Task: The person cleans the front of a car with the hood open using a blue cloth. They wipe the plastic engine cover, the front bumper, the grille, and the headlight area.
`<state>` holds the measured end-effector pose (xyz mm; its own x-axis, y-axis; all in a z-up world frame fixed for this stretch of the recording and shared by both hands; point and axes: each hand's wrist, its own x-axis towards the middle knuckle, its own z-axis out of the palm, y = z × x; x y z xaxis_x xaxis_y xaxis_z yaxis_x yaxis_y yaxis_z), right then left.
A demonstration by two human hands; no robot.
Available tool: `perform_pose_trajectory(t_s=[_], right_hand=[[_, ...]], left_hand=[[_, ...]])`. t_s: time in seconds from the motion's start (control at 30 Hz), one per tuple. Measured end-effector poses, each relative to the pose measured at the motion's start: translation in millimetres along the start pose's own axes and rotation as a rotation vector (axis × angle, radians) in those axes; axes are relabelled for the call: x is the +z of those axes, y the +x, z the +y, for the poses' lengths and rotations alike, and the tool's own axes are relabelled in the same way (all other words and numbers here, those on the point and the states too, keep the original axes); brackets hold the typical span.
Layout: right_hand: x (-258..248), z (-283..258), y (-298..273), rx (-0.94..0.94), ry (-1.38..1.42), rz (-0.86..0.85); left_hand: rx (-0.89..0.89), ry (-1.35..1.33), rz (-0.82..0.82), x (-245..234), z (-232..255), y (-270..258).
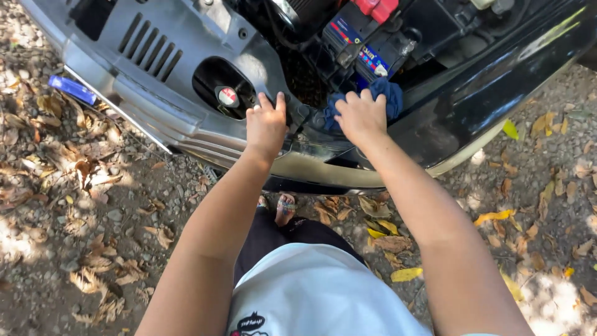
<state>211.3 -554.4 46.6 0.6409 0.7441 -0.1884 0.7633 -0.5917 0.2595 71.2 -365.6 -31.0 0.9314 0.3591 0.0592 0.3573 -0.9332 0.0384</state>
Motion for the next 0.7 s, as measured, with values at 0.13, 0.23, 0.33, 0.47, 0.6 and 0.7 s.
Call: perform_pose_trajectory(t_s=[0.13, 0.23, 0.33, 0.47, 0.6, 0.7], right_hand=[[-9, -3, -24, -0.121, 0.007, 0.048], [-6, 2, -5, -0.095, 0.005, 0.025], [-6, 5, 36, 0.034, 0.043, -0.067], [-33, 4, 49, 0.033, 0.182, -0.153], [-81, -18, 40, -0.036, 0.296, -0.391], [-56, -39, 45, -0.026, 0.202, -0.387]], left_hand=[[-0.017, 0.005, 0.001, -6, 0, 3], [-0.016, -0.024, -0.01, -4, 2, -2], [-0.024, -0.03, -0.046, -6, 1, -1], [-0.025, 0.007, -0.029, 0, 3, -4], [-0.037, -0.011, -0.053, -8, 4, -4], [-0.043, -0.012, -0.045, -5, 4, -2]])
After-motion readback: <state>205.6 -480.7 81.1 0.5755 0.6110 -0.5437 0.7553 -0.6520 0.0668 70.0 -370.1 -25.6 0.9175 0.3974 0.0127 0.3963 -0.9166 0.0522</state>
